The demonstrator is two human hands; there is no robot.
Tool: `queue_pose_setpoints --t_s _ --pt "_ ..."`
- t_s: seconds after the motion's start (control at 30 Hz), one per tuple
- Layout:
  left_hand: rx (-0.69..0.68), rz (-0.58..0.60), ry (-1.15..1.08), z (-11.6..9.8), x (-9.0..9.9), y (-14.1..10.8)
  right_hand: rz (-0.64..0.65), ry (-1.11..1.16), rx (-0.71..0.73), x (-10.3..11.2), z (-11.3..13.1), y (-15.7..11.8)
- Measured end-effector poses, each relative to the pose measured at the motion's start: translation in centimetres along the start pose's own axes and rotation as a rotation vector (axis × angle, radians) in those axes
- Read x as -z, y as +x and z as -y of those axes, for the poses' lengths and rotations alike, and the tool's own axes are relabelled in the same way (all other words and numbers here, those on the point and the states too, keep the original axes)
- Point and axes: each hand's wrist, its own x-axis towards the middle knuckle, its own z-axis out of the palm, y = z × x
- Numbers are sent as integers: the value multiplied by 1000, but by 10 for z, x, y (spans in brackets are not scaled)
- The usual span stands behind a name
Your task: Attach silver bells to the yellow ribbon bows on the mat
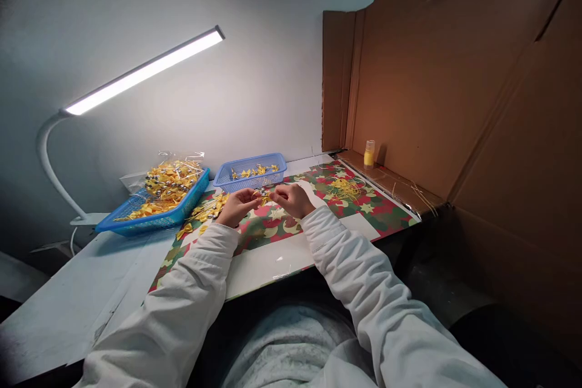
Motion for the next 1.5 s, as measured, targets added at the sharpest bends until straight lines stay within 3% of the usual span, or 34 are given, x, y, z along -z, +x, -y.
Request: queue_pose_setpoints --t_s 0.17,0.37,1.5 --pt "-18 -17 -5 0 0 0 -20 -373 -55 -2 1 -1" --pt "-20 -17 -23 1 0 1 -89 -540 -79 -3 2 0" --pt "-35 -8 -6 2 1 1 -131 -468 -139 -9 -5 2"
